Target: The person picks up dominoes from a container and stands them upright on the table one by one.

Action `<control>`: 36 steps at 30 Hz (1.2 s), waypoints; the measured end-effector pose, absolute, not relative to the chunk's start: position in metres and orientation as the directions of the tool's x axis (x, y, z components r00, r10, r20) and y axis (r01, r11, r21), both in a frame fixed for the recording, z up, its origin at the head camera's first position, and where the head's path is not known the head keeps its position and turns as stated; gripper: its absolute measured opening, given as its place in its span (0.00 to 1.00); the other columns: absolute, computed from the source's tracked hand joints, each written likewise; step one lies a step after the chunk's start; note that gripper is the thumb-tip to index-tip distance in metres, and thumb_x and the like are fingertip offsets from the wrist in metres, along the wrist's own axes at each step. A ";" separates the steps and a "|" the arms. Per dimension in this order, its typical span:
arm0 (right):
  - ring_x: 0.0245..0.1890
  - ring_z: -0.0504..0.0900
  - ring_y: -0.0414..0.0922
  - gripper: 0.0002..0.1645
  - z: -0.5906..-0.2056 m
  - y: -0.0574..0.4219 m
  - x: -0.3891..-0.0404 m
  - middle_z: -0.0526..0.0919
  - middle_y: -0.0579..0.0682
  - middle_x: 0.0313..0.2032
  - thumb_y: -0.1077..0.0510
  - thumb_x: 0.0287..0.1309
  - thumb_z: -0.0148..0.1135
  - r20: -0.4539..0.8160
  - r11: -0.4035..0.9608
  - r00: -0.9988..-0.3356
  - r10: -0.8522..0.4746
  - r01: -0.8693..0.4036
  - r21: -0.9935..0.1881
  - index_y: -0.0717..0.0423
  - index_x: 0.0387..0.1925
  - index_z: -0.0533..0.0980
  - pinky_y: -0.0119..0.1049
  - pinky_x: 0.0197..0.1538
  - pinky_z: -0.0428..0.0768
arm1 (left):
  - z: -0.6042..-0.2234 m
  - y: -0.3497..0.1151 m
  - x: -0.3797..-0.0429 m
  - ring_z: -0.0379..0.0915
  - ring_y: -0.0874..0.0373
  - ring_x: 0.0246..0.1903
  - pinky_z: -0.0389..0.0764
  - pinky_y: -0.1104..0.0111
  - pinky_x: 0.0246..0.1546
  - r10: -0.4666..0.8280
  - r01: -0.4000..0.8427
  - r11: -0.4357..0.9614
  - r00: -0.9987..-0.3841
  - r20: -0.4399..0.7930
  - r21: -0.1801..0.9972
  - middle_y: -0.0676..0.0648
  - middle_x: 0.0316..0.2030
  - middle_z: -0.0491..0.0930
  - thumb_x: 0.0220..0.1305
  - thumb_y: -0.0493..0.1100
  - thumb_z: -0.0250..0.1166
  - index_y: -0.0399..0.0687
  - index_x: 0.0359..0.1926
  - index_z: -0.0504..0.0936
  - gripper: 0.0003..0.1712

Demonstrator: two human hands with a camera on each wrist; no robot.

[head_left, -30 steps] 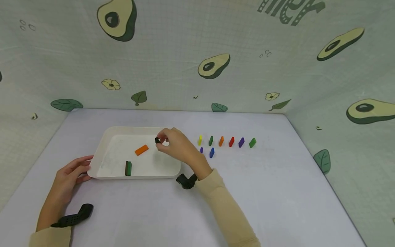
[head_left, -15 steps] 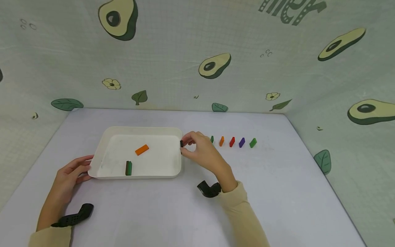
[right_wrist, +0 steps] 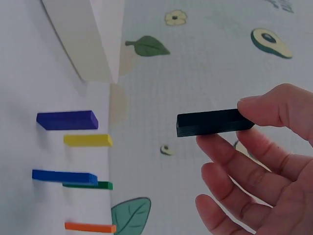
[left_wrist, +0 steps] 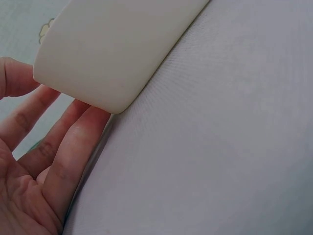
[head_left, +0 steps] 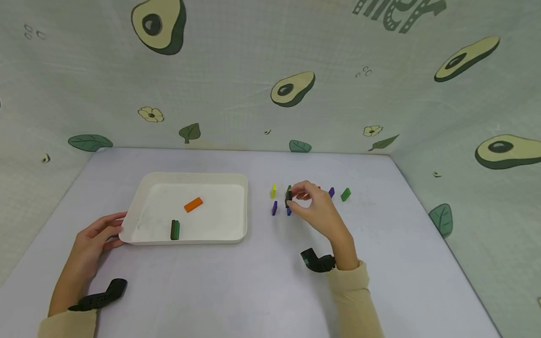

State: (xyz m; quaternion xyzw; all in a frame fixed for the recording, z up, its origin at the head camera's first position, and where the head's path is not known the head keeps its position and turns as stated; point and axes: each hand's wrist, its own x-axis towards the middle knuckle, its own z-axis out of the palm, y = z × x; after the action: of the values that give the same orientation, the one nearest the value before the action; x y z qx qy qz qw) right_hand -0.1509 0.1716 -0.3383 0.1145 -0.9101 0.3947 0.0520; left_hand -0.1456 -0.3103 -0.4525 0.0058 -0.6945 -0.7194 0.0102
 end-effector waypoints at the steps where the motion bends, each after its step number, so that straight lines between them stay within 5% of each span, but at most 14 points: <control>1: 0.44 0.77 0.49 0.17 -0.339 0.176 -0.151 0.80 0.52 0.41 0.58 0.54 0.65 0.186 0.666 -0.969 -0.160 -0.245 -0.704 0.57 0.45 0.73 0.44 0.50 0.75 | -0.453 -0.311 -0.145 0.78 0.70 0.31 0.80 0.78 0.28 -0.028 0.004 -0.029 -1.000 0.003 1.000 0.65 0.42 0.80 0.64 0.38 0.58 0.51 0.52 0.79 0.15; 13: 0.42 0.78 0.49 0.17 -0.351 0.215 -0.157 0.80 0.55 0.40 0.59 0.56 0.63 0.128 0.694 -0.987 -0.101 -0.162 -0.701 0.60 0.46 0.71 0.45 0.48 0.76 | -0.455 -0.309 -0.145 0.78 0.70 0.31 0.80 0.79 0.28 -0.029 -0.003 -0.015 -1.000 -0.003 1.000 0.65 0.42 0.79 0.65 0.38 0.58 0.51 0.52 0.78 0.15; 22: 0.41 0.80 0.49 0.16 -0.372 0.227 -0.165 0.80 0.56 0.41 0.59 0.57 0.62 -0.079 0.730 -0.995 -0.064 0.007 -0.683 0.60 0.45 0.71 0.39 0.41 0.79 | -0.453 -0.308 -0.146 0.78 0.69 0.30 0.80 0.79 0.28 -0.018 -0.016 -0.016 -1.000 -0.016 1.000 0.65 0.42 0.79 0.64 0.38 0.58 0.51 0.52 0.78 0.15; 36: 0.42 0.81 0.50 0.16 -0.395 0.228 -0.178 0.80 0.60 0.44 0.62 0.55 0.62 -0.126 0.686 -0.987 -0.100 0.023 -0.727 0.63 0.45 0.71 0.39 0.44 0.80 | -0.452 -0.312 -0.147 0.79 0.70 0.31 0.80 0.78 0.28 -0.022 -0.014 -0.029 -1.000 -0.015 0.999 0.65 0.43 0.79 0.64 0.38 0.59 0.50 0.53 0.78 0.16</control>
State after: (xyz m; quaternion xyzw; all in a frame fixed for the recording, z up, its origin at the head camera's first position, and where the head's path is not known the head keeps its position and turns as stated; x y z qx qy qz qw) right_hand -0.1780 0.2279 -0.3951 0.0209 -0.9148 0.3958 -0.0780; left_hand -0.1469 -0.3116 -0.4521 0.0131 -0.6968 -0.7171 0.0029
